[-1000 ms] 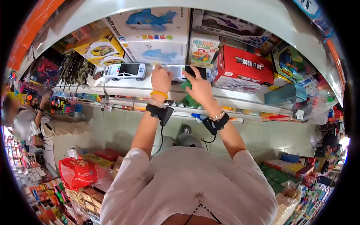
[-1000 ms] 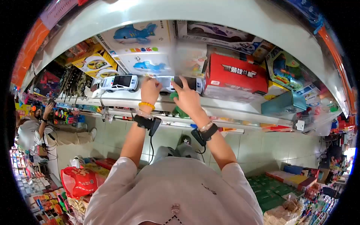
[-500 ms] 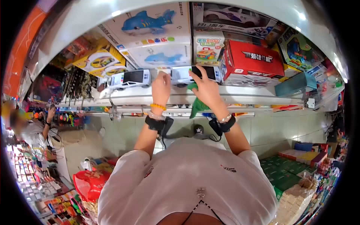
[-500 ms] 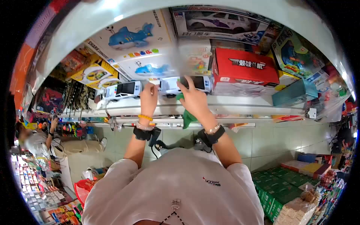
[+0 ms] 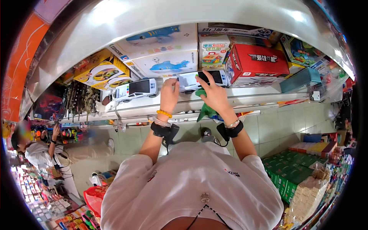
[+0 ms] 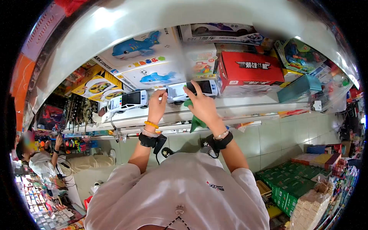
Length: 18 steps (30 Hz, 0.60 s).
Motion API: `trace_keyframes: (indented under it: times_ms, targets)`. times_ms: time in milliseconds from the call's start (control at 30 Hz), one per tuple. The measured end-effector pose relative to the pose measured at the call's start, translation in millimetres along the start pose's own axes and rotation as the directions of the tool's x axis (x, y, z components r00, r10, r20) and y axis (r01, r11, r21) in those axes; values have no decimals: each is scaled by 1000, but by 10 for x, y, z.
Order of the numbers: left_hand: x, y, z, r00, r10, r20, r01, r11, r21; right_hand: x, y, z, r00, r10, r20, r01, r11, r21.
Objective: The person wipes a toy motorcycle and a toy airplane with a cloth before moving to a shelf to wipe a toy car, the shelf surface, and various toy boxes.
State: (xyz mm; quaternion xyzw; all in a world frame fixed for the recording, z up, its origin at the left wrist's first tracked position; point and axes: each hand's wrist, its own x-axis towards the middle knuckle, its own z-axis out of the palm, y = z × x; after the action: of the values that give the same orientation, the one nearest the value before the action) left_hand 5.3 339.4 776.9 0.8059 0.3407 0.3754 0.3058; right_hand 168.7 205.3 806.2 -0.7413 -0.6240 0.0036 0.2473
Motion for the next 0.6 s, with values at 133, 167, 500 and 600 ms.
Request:
trace_keyframes:
  times_ms: [133,167,500,600]
  targets:
    - [-38,62,49,998,-16,-61,14,999,-36,-25,16,-8,999,33,5,-33,996,81]
    - [-36,68,52,994,15,-111,-16,1000,-5,-69,57,36,998,33,-50,-24,987,158]
    - [-134,1130,-1263,403,71,-913,-210,978,-16,-657,-119,-1706,632,20,-774,243,944,223]
    - [-8,1087,-1246,657,158,-737,-141,986,86,-491,-184,-1890,600,-30,-799,112,993,46]
